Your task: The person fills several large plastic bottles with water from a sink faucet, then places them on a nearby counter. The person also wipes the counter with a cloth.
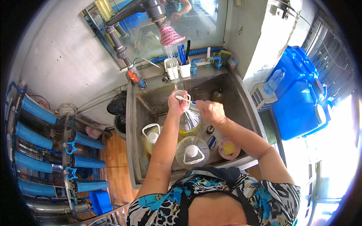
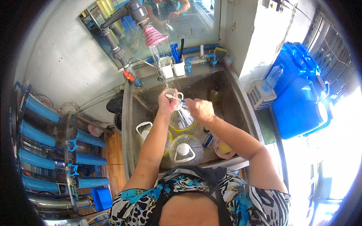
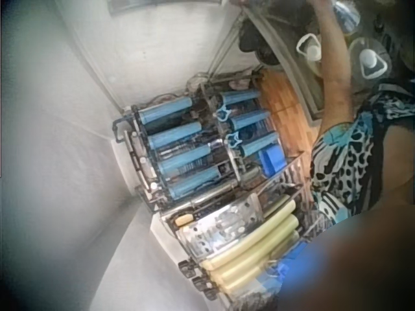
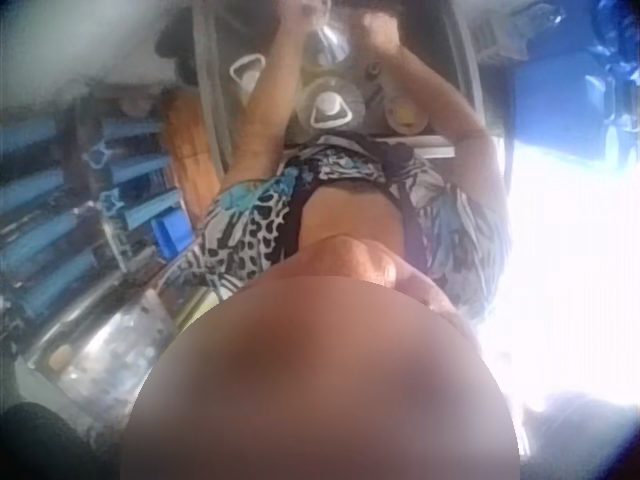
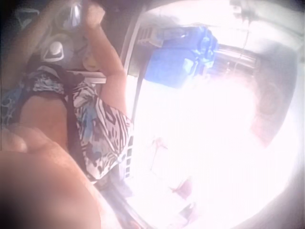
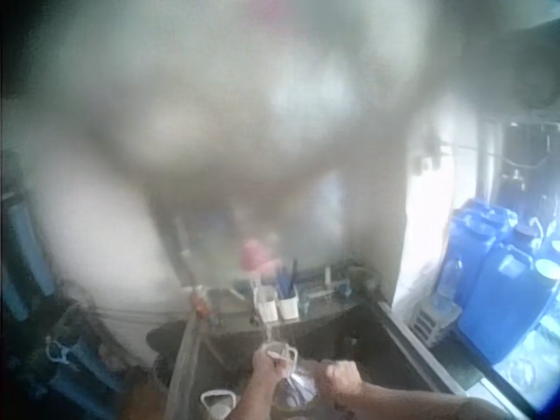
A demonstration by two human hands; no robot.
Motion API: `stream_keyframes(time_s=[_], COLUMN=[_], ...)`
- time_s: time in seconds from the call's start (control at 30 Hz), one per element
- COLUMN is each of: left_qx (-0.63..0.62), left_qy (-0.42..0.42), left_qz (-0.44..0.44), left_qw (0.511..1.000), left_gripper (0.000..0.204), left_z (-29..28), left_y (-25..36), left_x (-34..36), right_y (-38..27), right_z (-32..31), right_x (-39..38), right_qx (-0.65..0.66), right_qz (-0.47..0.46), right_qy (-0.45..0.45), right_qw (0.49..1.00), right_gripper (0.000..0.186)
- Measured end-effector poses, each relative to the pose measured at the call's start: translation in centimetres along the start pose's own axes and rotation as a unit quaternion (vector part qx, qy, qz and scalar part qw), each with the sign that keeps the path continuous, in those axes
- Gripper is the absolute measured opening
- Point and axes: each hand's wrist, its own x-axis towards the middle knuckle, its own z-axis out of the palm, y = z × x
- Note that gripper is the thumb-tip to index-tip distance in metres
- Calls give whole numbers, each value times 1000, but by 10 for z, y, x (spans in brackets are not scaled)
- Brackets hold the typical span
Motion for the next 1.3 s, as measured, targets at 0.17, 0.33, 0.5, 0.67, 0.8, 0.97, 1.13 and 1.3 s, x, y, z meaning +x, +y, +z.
stream_keyframes(time_s=[0.17,0.33,0.5,0.67,0.8,0.97,1.13,1.3], left_qx=[14,33,134,375,348,381,327,254], left_qy=[-100,-60,-37,-97,-137,-126,-153,-164], left_qz=[9,5,81,97,182,199,207,135], left_qw=[995,998,987,917,910,894,909,943], left_gripper=[38,39,49,50,44,50,51,47], left_z=[3,9,4,-7,-7,-9,-13,-9], left_y=[-2,1,10,20,18,14,7,8], left_x=[1,5,0,-16,-19,-17,-18,-22], right_y=[6,5,6,43,44,20,28,44], right_z=[2,10,9,-8,1,25,13,-7], right_x=[10,14,0,19,10,-17,-12,14], right_qx=[-41,-33,25,-51,-64,188,182,-95], right_qz=[-52,35,12,-56,8,164,194,-39], right_qy=[8,87,22,68,18,-14,-70,70], right_qw=[998,995,999,995,998,968,961,992], right_gripper=[6,10,10,9,12,17,17,20])
